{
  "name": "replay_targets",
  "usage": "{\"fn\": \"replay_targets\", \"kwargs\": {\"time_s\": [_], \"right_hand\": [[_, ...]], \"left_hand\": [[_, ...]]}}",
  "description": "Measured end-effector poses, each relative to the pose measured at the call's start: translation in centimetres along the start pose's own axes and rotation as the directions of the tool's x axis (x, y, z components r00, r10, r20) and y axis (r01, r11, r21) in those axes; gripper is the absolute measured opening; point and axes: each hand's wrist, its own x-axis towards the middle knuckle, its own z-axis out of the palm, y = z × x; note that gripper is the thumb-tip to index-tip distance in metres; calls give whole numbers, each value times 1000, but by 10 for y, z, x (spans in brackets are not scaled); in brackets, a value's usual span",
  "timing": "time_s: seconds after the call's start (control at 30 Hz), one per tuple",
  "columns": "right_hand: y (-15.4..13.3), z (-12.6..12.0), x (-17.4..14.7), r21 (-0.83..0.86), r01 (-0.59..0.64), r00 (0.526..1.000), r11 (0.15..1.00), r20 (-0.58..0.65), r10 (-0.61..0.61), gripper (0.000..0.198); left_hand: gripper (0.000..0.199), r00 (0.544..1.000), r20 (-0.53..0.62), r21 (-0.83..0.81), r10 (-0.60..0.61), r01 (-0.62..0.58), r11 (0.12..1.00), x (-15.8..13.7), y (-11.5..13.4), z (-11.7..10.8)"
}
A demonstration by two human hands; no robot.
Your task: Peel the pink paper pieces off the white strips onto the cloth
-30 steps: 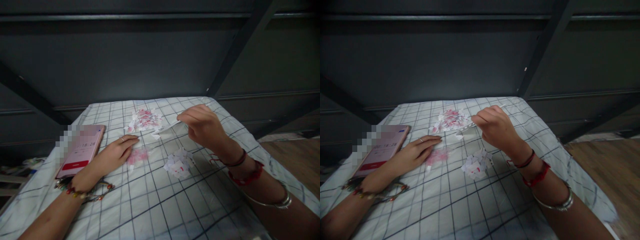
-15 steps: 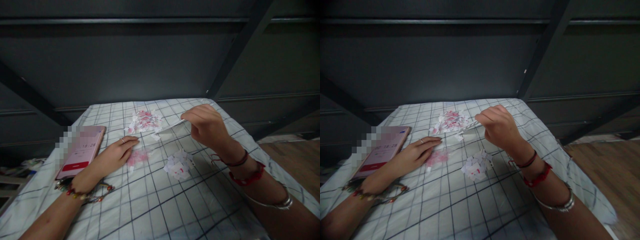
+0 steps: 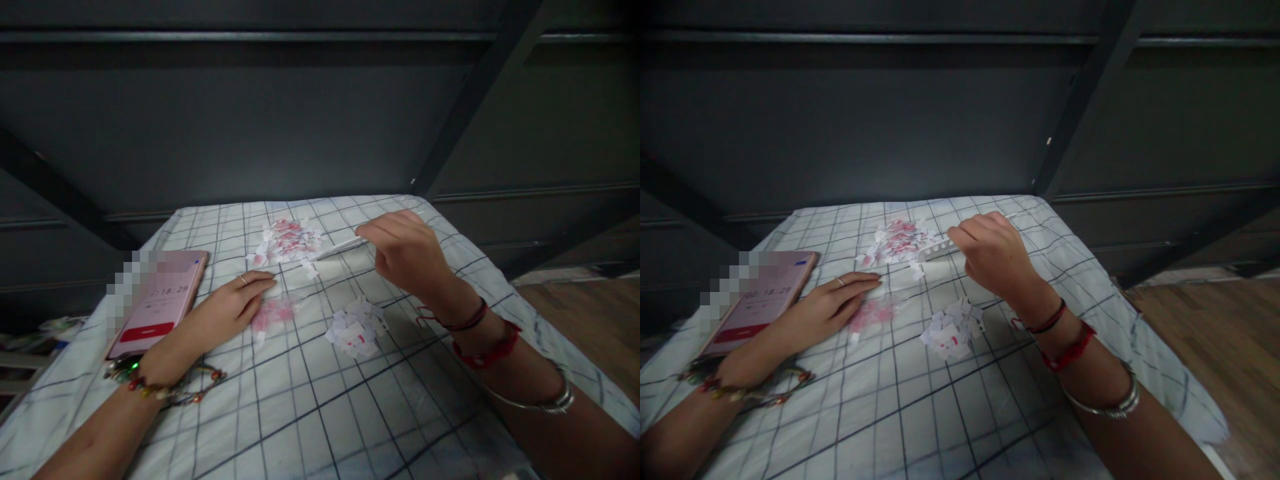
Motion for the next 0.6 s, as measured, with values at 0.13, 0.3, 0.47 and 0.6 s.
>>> {"fn": "replay_targets", "kwargs": {"time_s": [0.13,0.3,0.47,0.6], "right_hand": [[2,1,-1,-12,-16,1000,1000,-22,15,32],[2,-2,0,11,-38,999,999,-15,38,32],[4,-7,2,48,9,999,999,37,-11,32],[12,-12,1,76,18,998,997,51,-21,31]], "left_hand": [[41,1000,4,-7,-2,2,1000,0,1,-1],[40,1000,-1,-26,-3,3,1000,0,0,-2],[41,1000,-16,-20,0,0,1000,-1,-3,1],[40,1000,-15,-21,-1,1,1000,-2,-6,2]]}}
